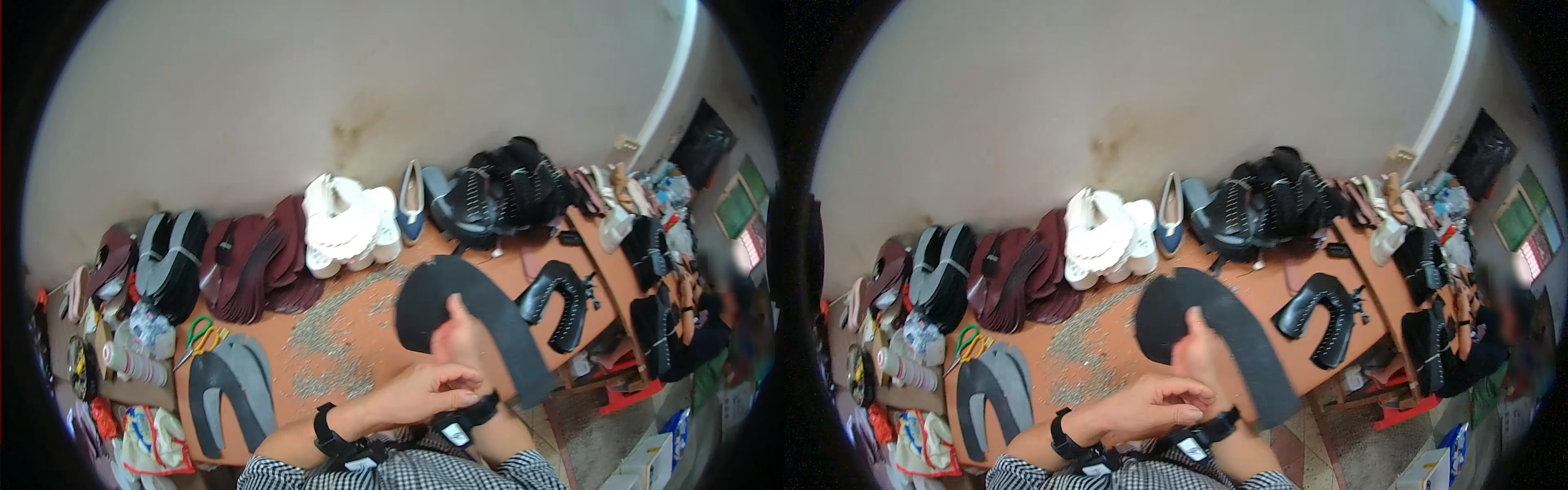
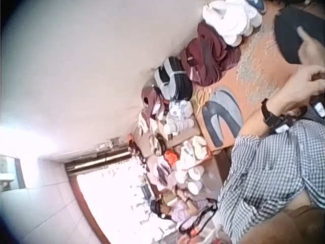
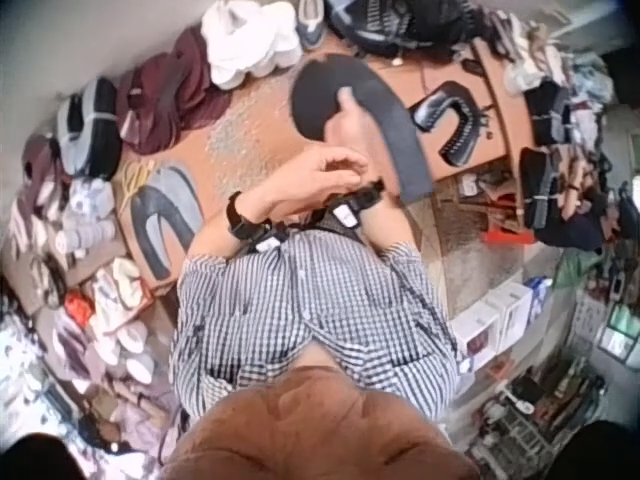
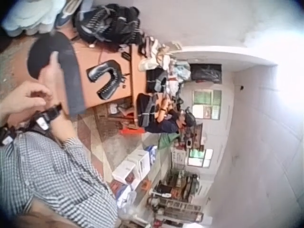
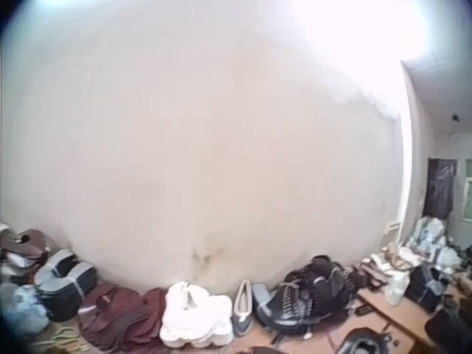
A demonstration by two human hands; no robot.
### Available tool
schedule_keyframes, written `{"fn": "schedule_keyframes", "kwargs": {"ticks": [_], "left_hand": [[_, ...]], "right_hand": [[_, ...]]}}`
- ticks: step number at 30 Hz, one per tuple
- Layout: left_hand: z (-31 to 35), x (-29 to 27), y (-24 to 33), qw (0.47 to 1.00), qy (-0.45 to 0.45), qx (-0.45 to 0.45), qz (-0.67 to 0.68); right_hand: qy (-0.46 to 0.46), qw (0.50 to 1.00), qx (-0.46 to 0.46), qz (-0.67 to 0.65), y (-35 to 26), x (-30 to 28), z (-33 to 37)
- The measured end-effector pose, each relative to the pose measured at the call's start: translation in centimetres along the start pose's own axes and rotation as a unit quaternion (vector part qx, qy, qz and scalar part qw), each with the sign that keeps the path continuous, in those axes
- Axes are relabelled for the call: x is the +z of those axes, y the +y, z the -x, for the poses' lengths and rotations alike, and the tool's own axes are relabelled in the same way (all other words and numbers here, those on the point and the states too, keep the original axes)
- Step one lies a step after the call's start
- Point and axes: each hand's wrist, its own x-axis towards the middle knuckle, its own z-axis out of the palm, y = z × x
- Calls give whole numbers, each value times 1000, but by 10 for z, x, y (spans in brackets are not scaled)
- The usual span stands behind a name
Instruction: The recorder is inspecting and organizing various shoe upper components and materials on a work table.
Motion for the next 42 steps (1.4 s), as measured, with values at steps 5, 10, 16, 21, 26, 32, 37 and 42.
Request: {"fn": "schedule_keyframes", "kwargs": {"ticks": [5, 10, 16, 21, 26, 32, 37, 42], "left_hand": [[55, -76, -57, 949, 280, 18, 143], [114, -129, -138, 819, 562, -31, 109], [98, -101, -204, 849, 517, -107, -29], [66, -103, -203, 854, 477, -116, -172], [29, -120, -187, 821, 445, -92, -345], [14, -122, -200, 805, 426, -48, -410], [35, -134, -197, 817, 494, -63, -291], [49, -113, -201, 821, 460, -67, -330]], "right_hand": [[-18, 997, 25, -76, -48, -53, -2], [-48, 986, 5, -159, -64, -47, 1], [-50, 996, 53, -57, -38, -32, 11], [-46, 998, 38, 20, -31, -16, 14], [-6, 997, 8, 71, -10, -29, 8], [-11, 996, 59, 62, 4, -53, 2], [36, 996, 77, 37, 1, -51, 1], [19, 995, 93, 31, 8, -61, -2]]}}
